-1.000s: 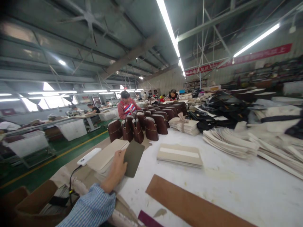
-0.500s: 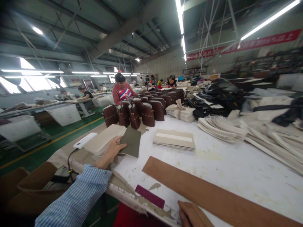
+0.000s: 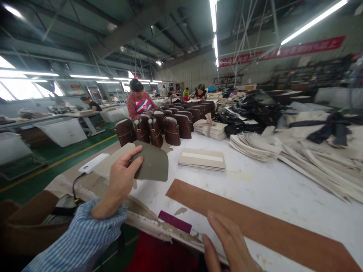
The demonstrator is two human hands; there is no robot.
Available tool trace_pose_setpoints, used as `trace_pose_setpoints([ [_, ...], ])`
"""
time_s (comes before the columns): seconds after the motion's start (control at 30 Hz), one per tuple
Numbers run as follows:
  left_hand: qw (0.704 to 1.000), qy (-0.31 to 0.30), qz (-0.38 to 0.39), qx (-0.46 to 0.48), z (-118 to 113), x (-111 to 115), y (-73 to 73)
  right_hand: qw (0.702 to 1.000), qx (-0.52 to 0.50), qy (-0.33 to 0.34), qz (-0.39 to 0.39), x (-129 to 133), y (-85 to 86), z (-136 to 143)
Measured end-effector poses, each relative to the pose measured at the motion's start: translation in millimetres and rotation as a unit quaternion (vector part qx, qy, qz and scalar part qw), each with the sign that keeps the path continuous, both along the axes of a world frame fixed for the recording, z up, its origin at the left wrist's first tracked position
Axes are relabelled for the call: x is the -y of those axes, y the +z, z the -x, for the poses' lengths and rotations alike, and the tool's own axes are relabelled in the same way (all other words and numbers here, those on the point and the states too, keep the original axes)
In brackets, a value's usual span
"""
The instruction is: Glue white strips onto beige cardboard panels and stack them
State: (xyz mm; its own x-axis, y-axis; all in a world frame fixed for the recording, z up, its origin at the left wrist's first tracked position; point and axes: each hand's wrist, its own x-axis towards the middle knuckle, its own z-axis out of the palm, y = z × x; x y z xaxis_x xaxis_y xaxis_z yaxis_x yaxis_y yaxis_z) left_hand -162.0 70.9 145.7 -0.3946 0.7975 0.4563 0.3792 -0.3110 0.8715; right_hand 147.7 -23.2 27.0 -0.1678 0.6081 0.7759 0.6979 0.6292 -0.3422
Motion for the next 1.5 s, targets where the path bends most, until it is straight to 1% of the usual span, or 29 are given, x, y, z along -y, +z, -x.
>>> trace_pose_setpoints([
  [0.03,1.0,-0.017,-0.005,0.0,-13,10,1.3,1.0,-0.002,0.003,-0.027,0,14.1,7],
  [0.1,0.999,-0.051,-0.005,-0.001,-39,27,2.7,0.998,0.007,-0.001,-0.054,-4,38.3,20],
  [0.17,0.996,-0.086,0.0,-0.01,-60,41,3.4,0.997,0.039,-0.008,-0.064,-8,53.2,29],
  [0.23,0.993,-0.118,0.005,-0.025,-77,52,4.1,0.995,0.071,-0.015,-0.068,-10,59.2,31],
  [0.3,0.988,-0.149,0.011,-0.037,-91,61,5.1,0.994,0.083,-0.014,-0.076,-9,60.3,25],
  [0.37,0.981,-0.187,0.019,-0.04,-104,69,5.9,0.994,0.075,-0.005,-0.084,-7,60.2,15],
  [0.43,0.969,-0.247,0.02,-0.013,-114,76,4.7,0.997,0.033,-0.009,-0.07,-6,59.7,3],
  [0.47,0.958,-0.287,0.016,0.003,-117,77,2.6,0.999,-0.008,-0.026,-0.036,-6,58.8,-3],
  [0.5,0.946,-0.324,0.009,0.009,-119,77,-1.0,0.996,-0.067,-0.053,0.02,-7,57.0,-9],
  [0.53,0.935,-0.355,-0.004,-0.005,-120,76,-6.6,0.982,-0.139,-0.079,0.098,-8,54.1,-16],
  [0.57,0.925,-0.377,-0.02,-0.045,-119,73,-14.3,0.954,-0.209,-0.103,0.186,-9,49.9,-23],
  [0.6,0.915,-0.386,-0.037,-0.109,-118,69,-24.2,0.917,-0.263,-0.119,0.274,-11,44.4,-30],
  [0.63,0.904,-0.384,-0.049,-0.184,-116,64,-36.0,0.88,-0.295,-0.129,0.35,-12,38.0,-38],
  [0.67,0.89,-0.373,-0.057,-0.257,-114,59,-49.1,0.851,-0.303,-0.136,0.408,-12,31.3,-45],
  [0.7,0.872,-0.366,-0.056,-0.319,-111,54,-62.6,0.834,-0.29,-0.141,0.448,-10,24.7,-52],
  [0.73,0.856,-0.361,-0.049,-0.367,-110,50,-75.6,0.826,-0.268,-0.151,0.472,-8,19.0,-59],
  [0.8,0.828,-0.362,-0.032,-0.427,-107,45,-96.7,0.824,-0.241,-0.169,0.485,-3,11.8,-67],
  [0.87,0.815,-0.363,-0.029,-0.451,-106,44,-108.4,0.828,-0.259,-0.17,0.468,2,10.3,-73],
  [0.93,0.815,-0.359,-0.041,-0.454,-104,45,-112.3,0.826,-0.313,-0.156,0.442,4,12.1,-79],
  [1.03,0.82,-0.357,-0.055,-0.445,-104,46,-113.0,0.814,-0.403,-0.149,0.389,-2,13.6,-93],
  [1.1,0.822,-0.358,-0.055,-0.44,-103,46,-114.0,0.817,-0.416,-0.162,0.364,-6,12.2,-105],
  [1.17,0.824,-0.356,-0.056,-0.436,-102,44,-115.6,0.831,-0.378,-0.173,0.369,-8,10.6,-115],
  [1.23,0.828,-0.347,-0.063,-0.435,-101,42,-116.4,0.84,-0.32,-0.186,0.398,-6,10.4,-120],
  [1.37,0.834,-0.318,-0.08,-0.444,-96,34,-113.8,0.834,-0.245,-0.205,0.45,2,13.8,-117],
  [1.5,0.83,-0.314,-0.081,-0.453,-94,28,-111.8,0.845,-0.197,-0.221,0.446,0,14.8,-114],
])
